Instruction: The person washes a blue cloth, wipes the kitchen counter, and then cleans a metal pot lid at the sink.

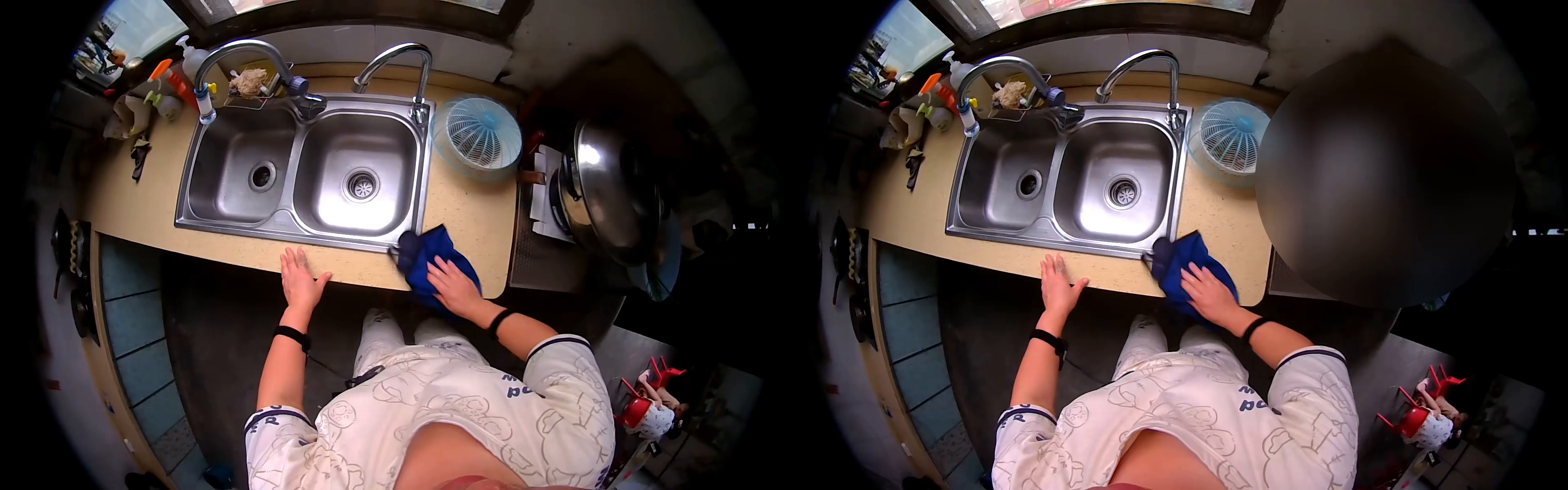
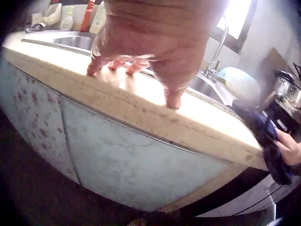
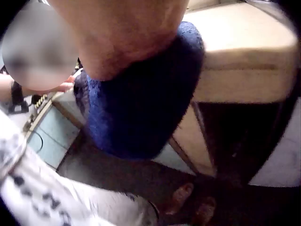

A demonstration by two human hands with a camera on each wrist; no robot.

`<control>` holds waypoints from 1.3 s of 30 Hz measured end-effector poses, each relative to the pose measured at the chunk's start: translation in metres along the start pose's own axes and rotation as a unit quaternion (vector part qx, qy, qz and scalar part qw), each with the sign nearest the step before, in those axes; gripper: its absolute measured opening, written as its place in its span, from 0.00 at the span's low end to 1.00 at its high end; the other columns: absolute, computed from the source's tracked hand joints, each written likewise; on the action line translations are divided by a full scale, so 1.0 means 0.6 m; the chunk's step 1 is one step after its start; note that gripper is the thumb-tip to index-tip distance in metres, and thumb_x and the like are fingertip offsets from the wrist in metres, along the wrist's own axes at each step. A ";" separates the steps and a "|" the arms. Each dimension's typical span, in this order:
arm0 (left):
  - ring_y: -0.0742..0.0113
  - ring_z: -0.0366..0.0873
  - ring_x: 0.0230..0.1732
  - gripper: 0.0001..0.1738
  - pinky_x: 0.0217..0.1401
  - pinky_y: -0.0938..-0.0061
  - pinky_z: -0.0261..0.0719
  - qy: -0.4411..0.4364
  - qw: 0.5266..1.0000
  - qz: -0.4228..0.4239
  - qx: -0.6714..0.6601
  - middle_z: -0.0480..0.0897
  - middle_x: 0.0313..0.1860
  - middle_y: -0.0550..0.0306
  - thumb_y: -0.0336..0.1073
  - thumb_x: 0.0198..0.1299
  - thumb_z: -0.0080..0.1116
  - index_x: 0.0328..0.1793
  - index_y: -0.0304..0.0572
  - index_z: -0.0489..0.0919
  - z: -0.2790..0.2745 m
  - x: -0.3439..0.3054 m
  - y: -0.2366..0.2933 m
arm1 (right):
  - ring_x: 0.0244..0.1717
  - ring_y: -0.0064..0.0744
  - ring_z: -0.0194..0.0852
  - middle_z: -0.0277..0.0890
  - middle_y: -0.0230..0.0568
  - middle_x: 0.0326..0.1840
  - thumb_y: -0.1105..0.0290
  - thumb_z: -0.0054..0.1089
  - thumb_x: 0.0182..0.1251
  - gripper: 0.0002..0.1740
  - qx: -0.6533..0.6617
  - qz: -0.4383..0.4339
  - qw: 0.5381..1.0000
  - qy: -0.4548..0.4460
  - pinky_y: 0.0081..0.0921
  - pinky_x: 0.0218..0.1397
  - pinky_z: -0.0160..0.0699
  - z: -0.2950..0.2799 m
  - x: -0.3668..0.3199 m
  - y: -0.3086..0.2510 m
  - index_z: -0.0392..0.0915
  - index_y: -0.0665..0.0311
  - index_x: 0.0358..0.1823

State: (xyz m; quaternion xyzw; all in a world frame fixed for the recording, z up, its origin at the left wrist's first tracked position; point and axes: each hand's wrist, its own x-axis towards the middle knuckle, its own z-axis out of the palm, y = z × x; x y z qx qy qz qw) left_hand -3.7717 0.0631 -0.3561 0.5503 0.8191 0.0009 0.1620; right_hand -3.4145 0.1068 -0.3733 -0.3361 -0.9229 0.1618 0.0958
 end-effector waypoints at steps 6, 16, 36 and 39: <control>0.44 0.48 0.71 0.40 0.70 0.54 0.47 -0.023 0.999 0.040 -0.002 0.52 0.70 0.38 0.48 0.48 0.63 0.66 0.36 0.63 0.020 -0.042 0.074 | 0.71 0.50 0.44 0.54 0.42 0.68 0.65 0.61 0.50 0.31 -0.054 0.055 0.996 -0.037 0.48 0.69 0.46 -0.055 -0.026 0.096 0.66 0.64 0.57; 0.44 0.45 0.72 0.43 0.71 0.58 0.48 0.040 0.998 0.047 -0.015 0.51 0.71 0.40 0.50 0.49 0.62 0.68 0.38 0.59 0.047 -0.064 0.092 | 0.68 0.52 0.50 0.60 0.50 0.64 0.65 0.55 0.55 0.27 0.023 0.139 0.982 0.128 0.44 0.70 0.48 0.010 0.183 0.096 0.66 0.68 0.57; 0.52 0.71 0.56 0.24 0.57 0.68 0.70 0.209 0.937 -0.005 -0.281 0.70 0.58 0.47 0.32 0.57 0.53 0.62 0.43 0.68 -0.023 -0.064 -0.067 | 0.71 0.43 0.45 0.52 0.37 0.71 0.61 0.57 0.53 0.33 0.025 -0.170 0.984 -0.049 0.48 0.70 0.43 0.097 0.363 -0.211 0.62 0.58 0.63; 0.62 0.75 0.50 0.25 0.49 0.72 0.75 0.193 0.919 -0.071 -0.337 0.70 0.59 0.52 0.30 0.57 0.54 0.62 0.41 0.67 -0.026 -0.100 -0.134 | 0.71 0.45 0.44 0.52 0.39 0.70 0.53 0.55 0.54 0.35 -0.005 -0.154 0.988 -0.024 0.52 0.70 0.40 0.122 0.494 -0.280 0.62 0.54 0.64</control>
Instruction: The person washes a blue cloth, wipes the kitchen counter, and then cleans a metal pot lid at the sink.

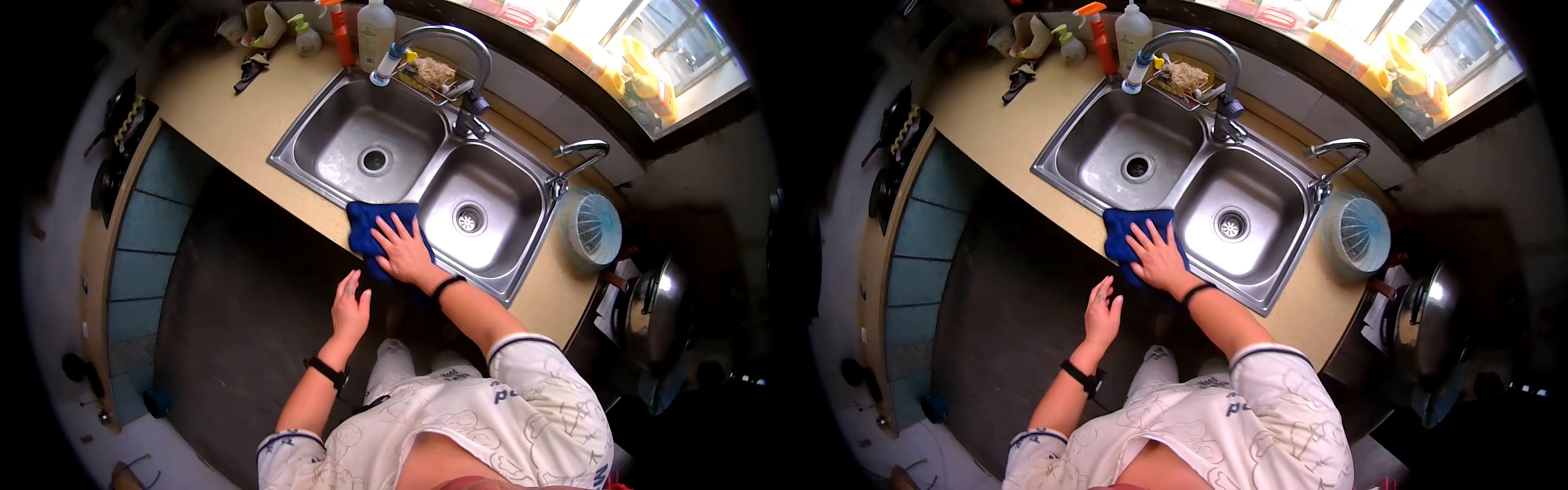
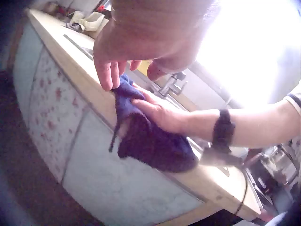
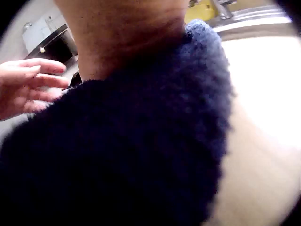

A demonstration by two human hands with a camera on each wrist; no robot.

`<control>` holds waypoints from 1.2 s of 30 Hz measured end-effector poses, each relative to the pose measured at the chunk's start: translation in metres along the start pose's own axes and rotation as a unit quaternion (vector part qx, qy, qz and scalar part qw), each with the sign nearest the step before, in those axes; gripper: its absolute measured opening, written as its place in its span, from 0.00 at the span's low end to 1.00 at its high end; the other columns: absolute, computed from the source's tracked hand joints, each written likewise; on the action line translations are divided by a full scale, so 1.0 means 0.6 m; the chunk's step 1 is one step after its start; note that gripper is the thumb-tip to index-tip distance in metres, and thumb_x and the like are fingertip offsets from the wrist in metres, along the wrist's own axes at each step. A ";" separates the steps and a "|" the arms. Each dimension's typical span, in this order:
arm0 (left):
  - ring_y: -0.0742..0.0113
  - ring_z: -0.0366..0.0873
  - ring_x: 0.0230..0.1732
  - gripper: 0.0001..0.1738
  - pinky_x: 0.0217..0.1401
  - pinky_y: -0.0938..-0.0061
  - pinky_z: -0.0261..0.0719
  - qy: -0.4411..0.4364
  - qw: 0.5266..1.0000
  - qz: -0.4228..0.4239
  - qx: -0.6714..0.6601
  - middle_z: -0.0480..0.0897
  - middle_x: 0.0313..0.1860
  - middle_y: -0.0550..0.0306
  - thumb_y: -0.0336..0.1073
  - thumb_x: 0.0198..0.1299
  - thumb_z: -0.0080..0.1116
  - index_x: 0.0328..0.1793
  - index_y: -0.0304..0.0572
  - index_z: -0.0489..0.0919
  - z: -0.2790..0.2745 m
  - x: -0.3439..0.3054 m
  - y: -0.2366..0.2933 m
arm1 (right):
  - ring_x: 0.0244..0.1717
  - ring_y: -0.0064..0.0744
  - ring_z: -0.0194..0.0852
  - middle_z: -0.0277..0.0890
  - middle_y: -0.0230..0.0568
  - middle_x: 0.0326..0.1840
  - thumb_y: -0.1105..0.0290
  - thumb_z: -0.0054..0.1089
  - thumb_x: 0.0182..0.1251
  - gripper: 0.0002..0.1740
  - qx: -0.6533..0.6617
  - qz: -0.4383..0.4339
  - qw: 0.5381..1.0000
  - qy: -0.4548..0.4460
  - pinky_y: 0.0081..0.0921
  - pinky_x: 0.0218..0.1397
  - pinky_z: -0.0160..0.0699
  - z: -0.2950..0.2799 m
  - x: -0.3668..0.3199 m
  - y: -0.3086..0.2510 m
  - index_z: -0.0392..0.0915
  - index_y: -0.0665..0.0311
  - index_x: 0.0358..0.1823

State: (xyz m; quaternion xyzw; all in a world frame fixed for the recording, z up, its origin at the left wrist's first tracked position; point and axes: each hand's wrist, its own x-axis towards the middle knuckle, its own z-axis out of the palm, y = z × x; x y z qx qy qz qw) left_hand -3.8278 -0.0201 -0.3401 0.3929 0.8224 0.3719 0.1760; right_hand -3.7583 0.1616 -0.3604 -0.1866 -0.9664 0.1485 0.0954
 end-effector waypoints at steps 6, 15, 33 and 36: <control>0.61 0.76 0.48 0.26 0.45 0.73 0.78 -0.027 0.998 -0.050 -0.015 0.70 0.56 0.48 0.30 0.56 0.56 0.62 0.39 0.66 -0.055 -0.012 -0.061 | 0.71 0.47 0.46 0.55 0.49 0.68 0.49 0.48 0.61 0.34 0.039 0.100 0.992 -0.066 0.46 0.71 0.42 0.056 0.158 -0.002 0.59 0.60 0.65; 0.58 0.74 0.52 0.27 0.51 0.69 0.75 -0.091 0.995 -0.024 -0.043 0.69 0.58 0.50 0.33 0.55 0.57 0.62 0.37 0.66 -0.040 0.053 -0.069 | 0.61 0.49 0.62 0.62 0.55 0.62 0.71 0.63 0.46 0.37 0.037 0.210 0.977 0.020 0.35 0.64 0.62 0.006 -0.127 0.039 0.61 0.70 0.60; 0.48 0.46 0.72 0.36 0.62 0.64 0.68 -0.190 0.928 0.097 0.306 0.54 0.71 0.52 0.51 0.54 0.56 0.69 0.53 0.62 -0.026 0.191 -0.059 | 0.70 0.63 0.39 0.51 0.64 0.66 0.60 0.47 0.63 0.31 -0.085 0.320 0.942 0.058 0.56 0.70 0.34 0.051 0.147 0.085 0.59 0.78 0.61; 0.45 0.46 0.72 0.39 0.66 0.65 0.62 -0.207 0.928 0.099 0.294 0.54 0.71 0.48 0.51 0.51 0.60 0.69 0.50 0.61 -0.031 0.192 -0.046 | 0.66 0.66 0.47 0.44 0.72 0.67 0.65 0.48 0.62 0.33 0.113 0.340 0.922 0.145 0.47 0.69 0.50 0.084 0.103 0.075 0.52 0.77 0.64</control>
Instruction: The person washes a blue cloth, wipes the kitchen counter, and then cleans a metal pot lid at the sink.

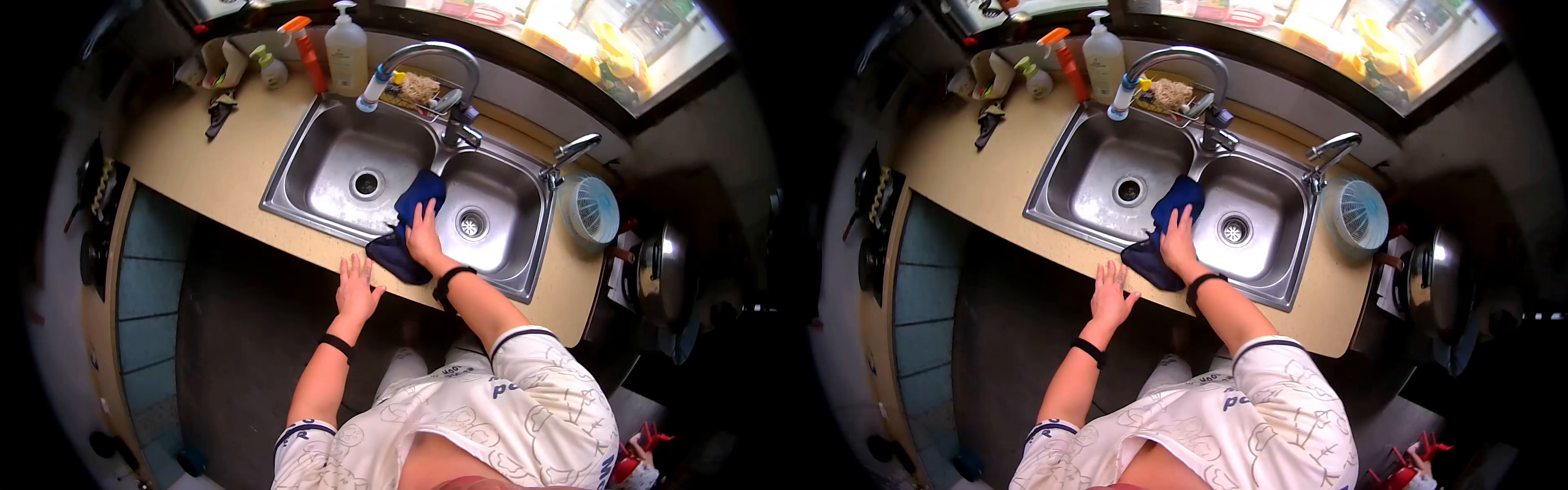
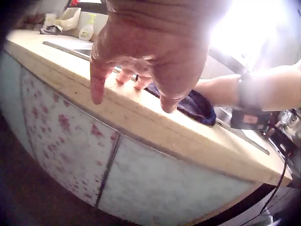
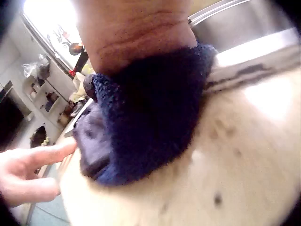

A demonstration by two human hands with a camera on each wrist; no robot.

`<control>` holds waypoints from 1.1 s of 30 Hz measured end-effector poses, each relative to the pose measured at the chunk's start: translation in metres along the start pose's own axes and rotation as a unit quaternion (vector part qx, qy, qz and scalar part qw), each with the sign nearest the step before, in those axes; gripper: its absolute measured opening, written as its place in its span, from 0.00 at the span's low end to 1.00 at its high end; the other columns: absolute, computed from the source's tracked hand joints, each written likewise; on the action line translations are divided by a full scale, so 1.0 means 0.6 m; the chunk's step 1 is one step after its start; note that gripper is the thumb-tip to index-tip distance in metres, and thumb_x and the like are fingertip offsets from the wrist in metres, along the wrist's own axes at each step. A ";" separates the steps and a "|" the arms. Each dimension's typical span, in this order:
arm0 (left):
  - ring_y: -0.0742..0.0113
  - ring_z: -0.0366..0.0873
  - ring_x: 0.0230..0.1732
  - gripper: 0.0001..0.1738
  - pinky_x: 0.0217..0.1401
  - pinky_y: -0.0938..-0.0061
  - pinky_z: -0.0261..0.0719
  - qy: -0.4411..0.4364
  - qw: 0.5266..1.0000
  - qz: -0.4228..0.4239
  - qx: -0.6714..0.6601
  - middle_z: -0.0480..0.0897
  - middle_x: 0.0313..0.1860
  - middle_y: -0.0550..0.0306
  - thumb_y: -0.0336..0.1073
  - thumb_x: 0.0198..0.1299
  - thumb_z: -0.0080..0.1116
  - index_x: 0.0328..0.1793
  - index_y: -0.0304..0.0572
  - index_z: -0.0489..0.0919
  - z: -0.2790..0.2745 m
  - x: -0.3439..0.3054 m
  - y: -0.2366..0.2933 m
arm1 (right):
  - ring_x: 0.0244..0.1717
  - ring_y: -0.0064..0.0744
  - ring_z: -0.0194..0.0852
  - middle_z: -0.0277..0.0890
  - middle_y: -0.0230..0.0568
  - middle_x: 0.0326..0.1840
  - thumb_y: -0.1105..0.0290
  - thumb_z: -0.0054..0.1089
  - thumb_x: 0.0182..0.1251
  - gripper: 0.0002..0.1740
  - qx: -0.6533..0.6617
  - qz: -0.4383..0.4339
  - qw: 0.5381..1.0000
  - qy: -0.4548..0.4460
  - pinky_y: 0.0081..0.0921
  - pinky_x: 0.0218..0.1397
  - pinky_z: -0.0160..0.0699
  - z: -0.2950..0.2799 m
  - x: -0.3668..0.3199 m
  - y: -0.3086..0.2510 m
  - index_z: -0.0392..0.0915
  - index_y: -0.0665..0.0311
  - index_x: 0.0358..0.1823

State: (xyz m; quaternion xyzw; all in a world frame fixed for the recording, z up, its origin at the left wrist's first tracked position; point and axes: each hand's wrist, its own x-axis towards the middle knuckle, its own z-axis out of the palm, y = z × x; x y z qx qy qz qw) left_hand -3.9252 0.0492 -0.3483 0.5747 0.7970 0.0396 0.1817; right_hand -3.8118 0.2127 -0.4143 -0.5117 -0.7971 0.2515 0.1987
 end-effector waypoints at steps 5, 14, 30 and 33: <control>0.43 0.47 0.71 0.43 0.65 0.65 0.64 -0.011 1.000 0.002 0.029 0.55 0.71 0.47 0.52 0.47 0.63 0.69 0.49 0.60 -0.007 0.003 0.006 | 0.61 0.66 0.56 0.41 0.76 0.67 0.63 0.50 0.61 0.37 -0.010 0.090 0.989 -0.118 0.41 0.61 0.64 -0.032 -0.043 -0.020 0.46 0.73 0.67; 0.42 0.49 0.70 0.44 0.64 0.65 0.64 -0.003 1.000 0.000 0.023 0.56 0.70 0.44 0.51 0.45 0.65 0.68 0.44 0.62 -0.009 0.008 0.012 | 0.47 0.66 0.70 0.46 0.73 0.64 0.61 0.52 0.59 0.40 -0.036 0.197 0.980 0.003 0.46 0.47 0.75 -0.009 0.136 0.007 0.43 0.53 0.71; 0.43 0.48 0.71 0.44 0.67 0.64 0.60 -0.026 0.998 -0.032 0.037 0.55 0.70 0.45 0.50 0.45 0.66 0.68 0.45 0.61 -0.009 0.018 0.033 | 0.55 0.37 0.62 0.61 0.35 0.61 0.68 0.53 0.51 0.21 -0.342 -0.232 0.905 0.105 0.33 0.51 0.65 -0.228 0.233 0.240 0.76 0.48 0.49; 0.43 0.48 0.71 0.44 0.67 0.64 0.61 -0.058 0.996 -0.047 0.041 0.54 0.71 0.46 0.50 0.45 0.65 0.68 0.45 0.61 -0.013 0.016 0.036 | 0.60 0.39 0.59 0.57 0.38 0.65 0.68 0.50 0.53 0.21 -0.339 -0.182 0.922 0.046 0.37 0.54 0.66 -0.254 0.213 0.296 0.75 0.52 0.51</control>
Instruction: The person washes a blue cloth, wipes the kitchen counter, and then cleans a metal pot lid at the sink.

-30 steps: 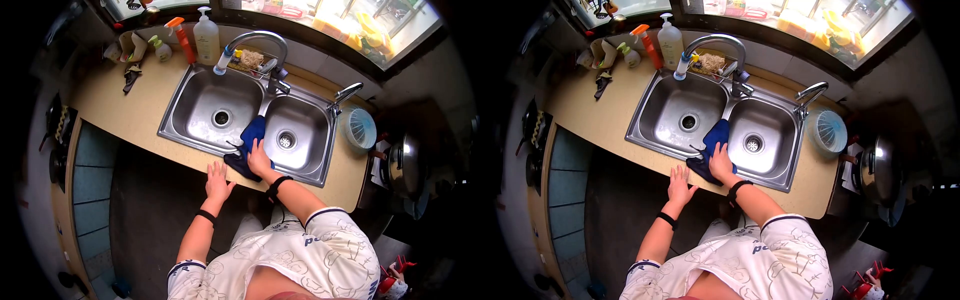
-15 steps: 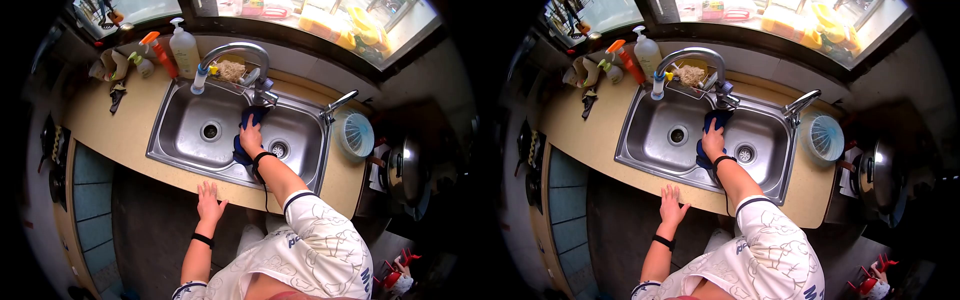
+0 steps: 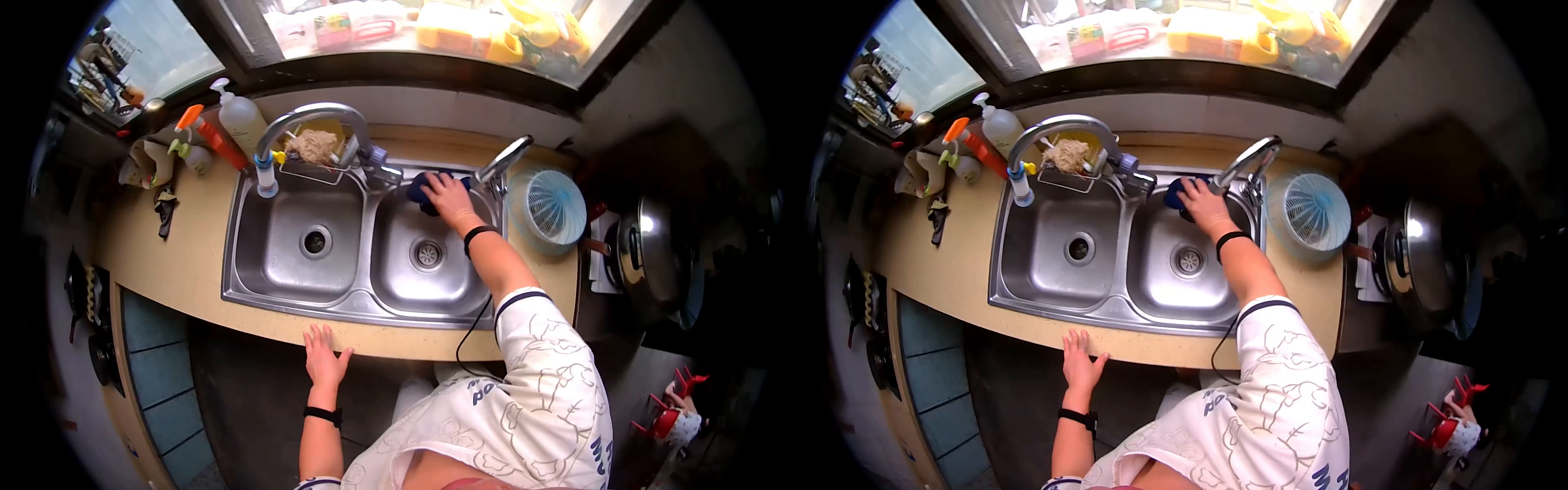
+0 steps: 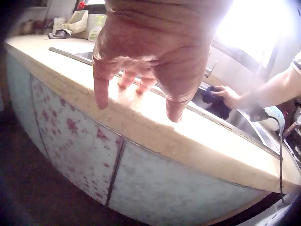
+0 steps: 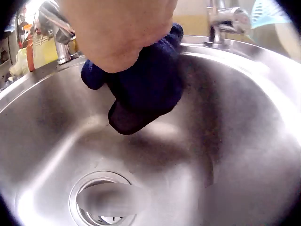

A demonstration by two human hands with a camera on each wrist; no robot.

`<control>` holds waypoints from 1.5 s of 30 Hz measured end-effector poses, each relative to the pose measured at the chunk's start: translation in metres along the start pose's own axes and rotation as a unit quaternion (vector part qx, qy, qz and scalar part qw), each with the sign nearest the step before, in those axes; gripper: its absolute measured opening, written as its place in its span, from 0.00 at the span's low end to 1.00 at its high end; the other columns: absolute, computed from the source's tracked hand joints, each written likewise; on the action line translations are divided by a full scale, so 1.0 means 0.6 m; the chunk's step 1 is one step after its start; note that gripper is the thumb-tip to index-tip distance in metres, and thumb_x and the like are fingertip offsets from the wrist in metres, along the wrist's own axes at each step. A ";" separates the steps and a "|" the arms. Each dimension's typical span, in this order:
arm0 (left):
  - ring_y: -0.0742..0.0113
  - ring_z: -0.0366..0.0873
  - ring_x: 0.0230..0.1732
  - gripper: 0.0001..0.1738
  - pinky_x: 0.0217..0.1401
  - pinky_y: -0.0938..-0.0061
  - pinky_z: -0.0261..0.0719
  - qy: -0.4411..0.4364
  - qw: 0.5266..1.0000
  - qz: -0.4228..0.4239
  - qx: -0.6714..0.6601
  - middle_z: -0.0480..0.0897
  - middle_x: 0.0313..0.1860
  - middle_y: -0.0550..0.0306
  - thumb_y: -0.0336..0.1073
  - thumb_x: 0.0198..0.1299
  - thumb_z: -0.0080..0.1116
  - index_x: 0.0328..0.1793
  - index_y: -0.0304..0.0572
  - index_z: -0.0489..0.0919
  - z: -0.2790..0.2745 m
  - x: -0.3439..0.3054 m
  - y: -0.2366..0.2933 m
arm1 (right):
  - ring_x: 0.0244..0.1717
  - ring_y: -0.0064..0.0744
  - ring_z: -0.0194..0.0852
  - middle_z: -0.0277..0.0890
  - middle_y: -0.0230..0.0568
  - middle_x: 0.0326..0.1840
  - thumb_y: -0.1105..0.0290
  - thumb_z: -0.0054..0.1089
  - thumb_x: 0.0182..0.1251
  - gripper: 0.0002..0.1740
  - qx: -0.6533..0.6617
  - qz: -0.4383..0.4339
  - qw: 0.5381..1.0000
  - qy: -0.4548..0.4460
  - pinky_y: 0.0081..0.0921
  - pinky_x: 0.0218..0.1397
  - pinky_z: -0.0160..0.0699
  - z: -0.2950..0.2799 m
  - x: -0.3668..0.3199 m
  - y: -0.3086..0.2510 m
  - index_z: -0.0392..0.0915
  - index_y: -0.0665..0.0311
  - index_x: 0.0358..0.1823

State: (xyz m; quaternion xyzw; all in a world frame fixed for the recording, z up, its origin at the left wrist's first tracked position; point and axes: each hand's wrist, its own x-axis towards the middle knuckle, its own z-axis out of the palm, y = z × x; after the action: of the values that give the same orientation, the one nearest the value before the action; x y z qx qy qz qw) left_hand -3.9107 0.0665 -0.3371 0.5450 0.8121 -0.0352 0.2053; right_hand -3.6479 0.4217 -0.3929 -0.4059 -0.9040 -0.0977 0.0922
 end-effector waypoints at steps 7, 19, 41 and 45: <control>0.41 0.52 0.69 0.45 0.66 0.62 0.61 0.050 0.998 0.032 -0.003 0.56 0.70 0.44 0.49 0.45 0.66 0.69 0.45 0.60 0.010 -0.003 -0.017 | 0.60 0.42 0.60 0.65 0.41 0.60 0.70 0.50 0.51 0.15 -0.097 0.063 0.990 -0.076 0.37 0.52 0.67 -0.010 -0.174 0.023 0.80 0.67 0.38; 0.50 0.72 0.56 0.33 0.57 0.65 0.70 0.104 0.956 -0.037 -0.272 0.71 0.59 0.41 0.36 0.56 0.54 0.68 0.43 0.60 -0.001 0.021 -0.086 | 0.71 0.44 0.46 0.52 0.41 0.70 0.63 0.59 0.53 0.36 0.334 -0.325 0.861 -0.204 0.48 0.70 0.42 -0.192 -0.190 -0.323 0.59 0.49 0.66; 0.39 0.46 0.71 0.41 0.69 0.56 0.51 0.291 0.934 -0.065 -0.195 0.49 0.71 0.36 0.42 0.50 0.62 0.69 0.43 0.57 -0.093 0.143 -0.489 | 0.73 0.43 0.41 0.50 0.43 0.71 0.60 0.52 0.59 0.31 0.188 -0.106 0.973 -0.086 0.48 0.70 0.43 0.002 0.437 -0.841 0.60 0.58 0.65; 0.41 0.37 0.73 0.46 0.71 0.57 0.49 0.150 0.978 -0.043 -0.137 0.45 0.72 0.37 0.51 0.48 0.63 0.70 0.42 0.56 -0.100 0.160 -0.494 | 0.73 0.49 0.36 0.45 0.46 0.73 0.63 0.52 0.59 0.32 0.188 0.109 0.975 -0.041 0.51 0.69 0.46 0.044 0.501 -0.767 0.57 0.61 0.66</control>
State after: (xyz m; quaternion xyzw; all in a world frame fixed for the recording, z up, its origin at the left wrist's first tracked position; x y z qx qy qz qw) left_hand -4.2259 0.0477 -0.3674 0.4751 0.8537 0.1501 0.1518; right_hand -4.1927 0.3435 -0.3910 -0.4810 -0.8597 0.1011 0.1393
